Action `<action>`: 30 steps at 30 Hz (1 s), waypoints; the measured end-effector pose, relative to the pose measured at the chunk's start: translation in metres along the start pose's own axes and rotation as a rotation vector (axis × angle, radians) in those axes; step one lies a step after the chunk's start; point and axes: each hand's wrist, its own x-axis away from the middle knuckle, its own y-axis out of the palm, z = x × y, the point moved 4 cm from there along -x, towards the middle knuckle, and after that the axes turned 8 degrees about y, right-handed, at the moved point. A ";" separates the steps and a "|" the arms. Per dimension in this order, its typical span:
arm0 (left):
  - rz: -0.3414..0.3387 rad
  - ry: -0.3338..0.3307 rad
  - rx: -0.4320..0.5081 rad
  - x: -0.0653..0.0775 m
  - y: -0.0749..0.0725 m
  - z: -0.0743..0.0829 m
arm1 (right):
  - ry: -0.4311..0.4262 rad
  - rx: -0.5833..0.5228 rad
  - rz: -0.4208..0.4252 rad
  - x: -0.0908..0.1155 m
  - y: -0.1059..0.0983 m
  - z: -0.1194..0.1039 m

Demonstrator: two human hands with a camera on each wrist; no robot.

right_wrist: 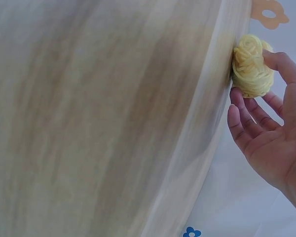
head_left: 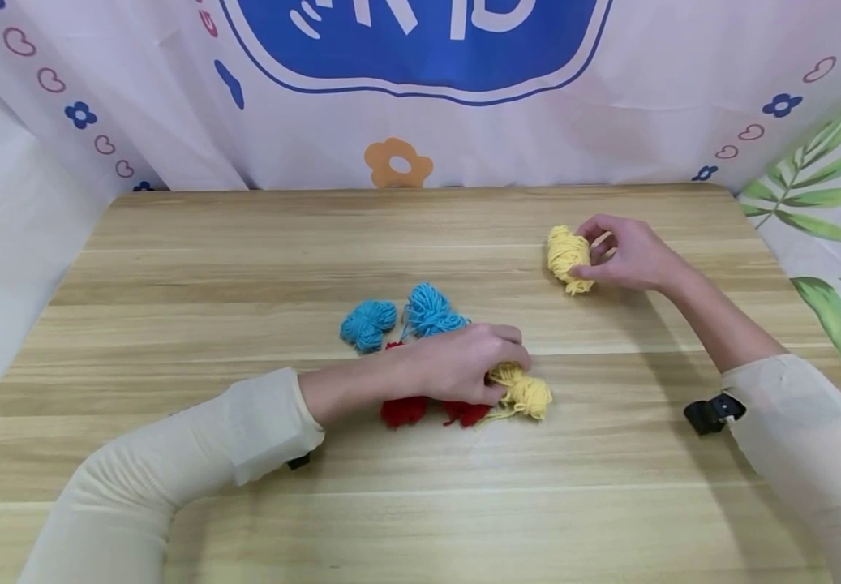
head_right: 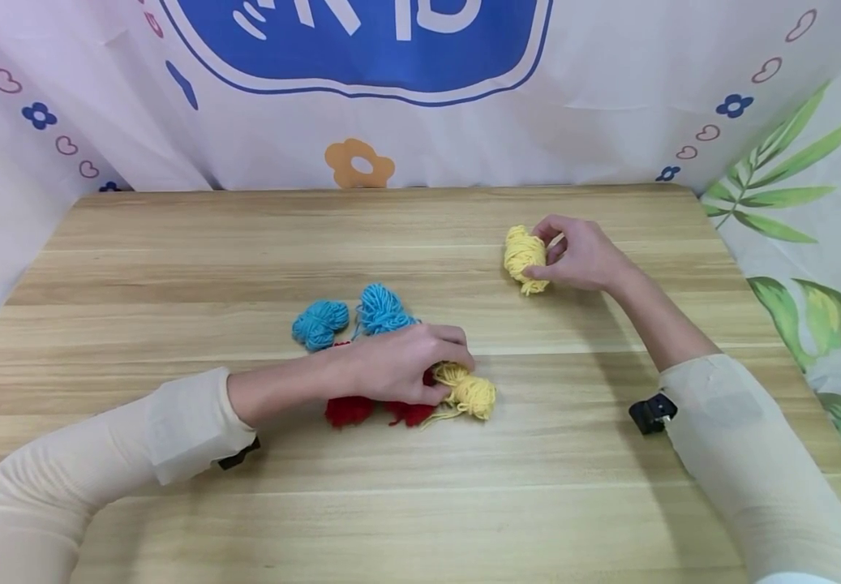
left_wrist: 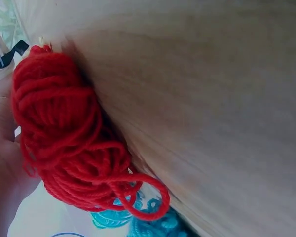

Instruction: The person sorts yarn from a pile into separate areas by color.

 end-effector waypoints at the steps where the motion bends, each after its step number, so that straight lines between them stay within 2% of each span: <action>1: 0.003 -0.002 0.005 0.000 0.000 -0.001 | -0.002 0.000 0.000 0.000 0.000 0.000; 10: 0.061 0.015 0.031 0.001 -0.009 -0.006 | -0.013 0.019 -0.002 -0.001 -0.001 -0.001; 30: 0.139 0.025 0.048 -0.004 -0.019 -0.011 | -0.009 0.040 -0.008 0.000 -0.001 -0.001</action>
